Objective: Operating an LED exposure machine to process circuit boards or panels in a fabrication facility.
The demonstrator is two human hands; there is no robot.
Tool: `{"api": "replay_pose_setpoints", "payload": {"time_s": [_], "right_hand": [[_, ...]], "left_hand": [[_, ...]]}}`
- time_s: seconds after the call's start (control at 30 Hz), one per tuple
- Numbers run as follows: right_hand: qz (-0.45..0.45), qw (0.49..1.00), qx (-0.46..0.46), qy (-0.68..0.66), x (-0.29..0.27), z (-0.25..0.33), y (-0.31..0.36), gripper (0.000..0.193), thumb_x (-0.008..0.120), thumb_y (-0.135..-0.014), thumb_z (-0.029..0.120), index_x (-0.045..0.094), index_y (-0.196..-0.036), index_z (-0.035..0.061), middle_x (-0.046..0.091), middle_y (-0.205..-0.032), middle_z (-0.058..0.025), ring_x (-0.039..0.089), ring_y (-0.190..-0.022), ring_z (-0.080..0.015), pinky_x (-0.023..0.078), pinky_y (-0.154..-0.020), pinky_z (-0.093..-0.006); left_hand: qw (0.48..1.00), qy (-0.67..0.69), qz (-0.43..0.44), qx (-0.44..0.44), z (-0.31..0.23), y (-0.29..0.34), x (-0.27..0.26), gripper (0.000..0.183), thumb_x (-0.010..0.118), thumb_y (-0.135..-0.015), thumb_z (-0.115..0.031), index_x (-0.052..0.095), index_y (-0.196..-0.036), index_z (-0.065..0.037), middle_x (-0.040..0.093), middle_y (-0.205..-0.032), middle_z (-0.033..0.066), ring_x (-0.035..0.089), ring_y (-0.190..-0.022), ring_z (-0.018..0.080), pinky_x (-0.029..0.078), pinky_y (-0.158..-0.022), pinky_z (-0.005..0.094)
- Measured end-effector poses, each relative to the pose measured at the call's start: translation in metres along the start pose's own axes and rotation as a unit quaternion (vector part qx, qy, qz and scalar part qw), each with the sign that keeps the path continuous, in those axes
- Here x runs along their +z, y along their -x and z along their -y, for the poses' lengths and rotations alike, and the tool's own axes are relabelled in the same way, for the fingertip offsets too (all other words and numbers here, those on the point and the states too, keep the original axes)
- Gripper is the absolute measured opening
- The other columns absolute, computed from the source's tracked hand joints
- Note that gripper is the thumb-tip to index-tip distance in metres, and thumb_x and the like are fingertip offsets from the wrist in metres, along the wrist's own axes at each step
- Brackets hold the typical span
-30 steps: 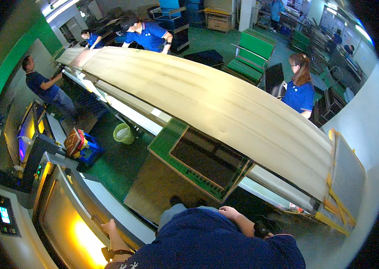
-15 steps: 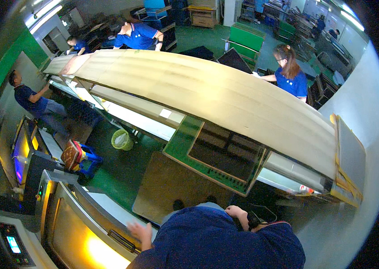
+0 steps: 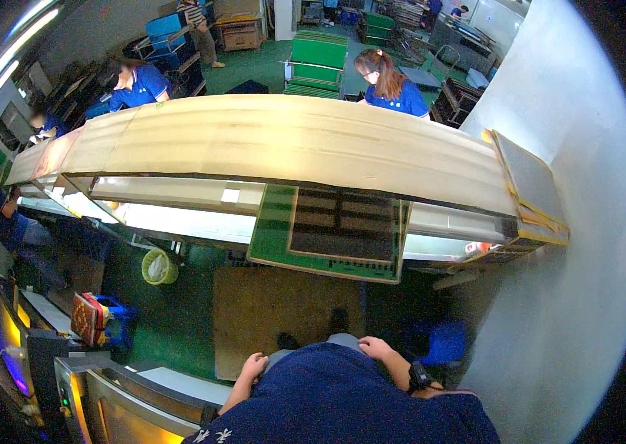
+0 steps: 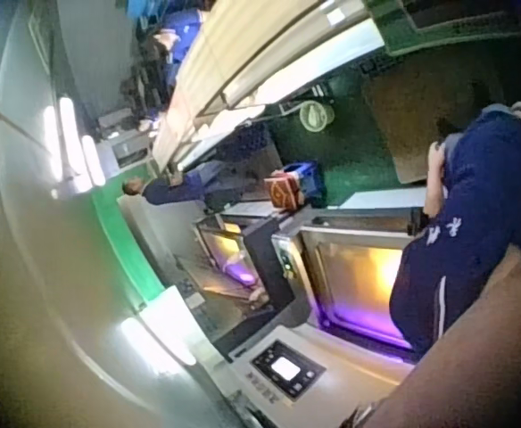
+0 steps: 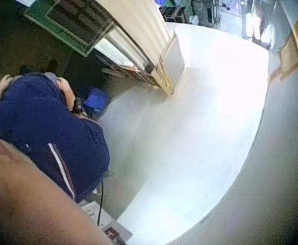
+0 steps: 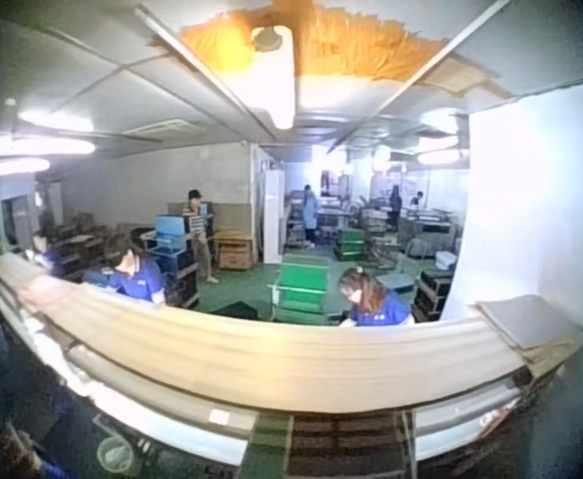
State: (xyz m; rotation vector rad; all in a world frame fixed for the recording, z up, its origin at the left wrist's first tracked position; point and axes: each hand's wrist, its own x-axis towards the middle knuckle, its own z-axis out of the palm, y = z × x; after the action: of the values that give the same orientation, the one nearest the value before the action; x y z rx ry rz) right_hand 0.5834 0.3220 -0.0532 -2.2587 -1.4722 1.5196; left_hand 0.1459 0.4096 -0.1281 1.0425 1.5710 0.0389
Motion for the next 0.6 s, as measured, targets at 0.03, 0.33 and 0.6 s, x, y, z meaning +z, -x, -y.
{"api": "replay_pose_setpoints", "payload": {"time_s": [0.03,0.33,0.6], "right_hand": [[-0.008,1.000,-0.003,0.004,0.011,-0.013,0.002,0.040,0.054,-0.087,0.033,0.063,-0.117,0.0067,0.066,-0.111,-0.0148,0.061,-0.106,-0.0292,0.047,-0.091,-0.0356],[-0.023,0.992,0.087,-0.092,0.019,-0.041,0.026,0.037,0.053,-0.089,0.030,0.064,-0.113,0.0034,0.066,-0.110,-0.0153,0.062,-0.105,-0.0267,0.047,-0.091,-0.0345],[0.046,0.999,-0.008,-0.014,-0.027,-0.038,-0.046,0.038,0.055,-0.088,0.029,0.063,-0.118,0.0052,0.065,-0.113,-0.0157,0.062,-0.106,-0.0273,0.047,-0.091,-0.0350]], "left_hand": [[1.000,0.017,0.021,0.005,0.008,-0.007,0.004,0.063,0.065,-0.082,-0.035,0.049,-0.131,0.001,0.059,-0.124,0.0206,0.057,-0.116,0.0283,0.043,-0.098,0.0352],[0.996,-0.021,0.043,0.081,-0.043,-0.010,0.017,0.060,0.063,-0.084,-0.039,0.051,-0.130,-0.001,0.060,-0.123,0.0182,0.058,-0.113,0.0276,0.045,-0.097,0.0348],[0.999,0.003,-0.036,-0.017,0.012,0.003,0.012,0.062,0.062,-0.082,-0.041,0.052,-0.129,-0.001,0.061,-0.121,0.0181,0.058,-0.112,0.0298,0.046,-0.095,0.0366]]}}
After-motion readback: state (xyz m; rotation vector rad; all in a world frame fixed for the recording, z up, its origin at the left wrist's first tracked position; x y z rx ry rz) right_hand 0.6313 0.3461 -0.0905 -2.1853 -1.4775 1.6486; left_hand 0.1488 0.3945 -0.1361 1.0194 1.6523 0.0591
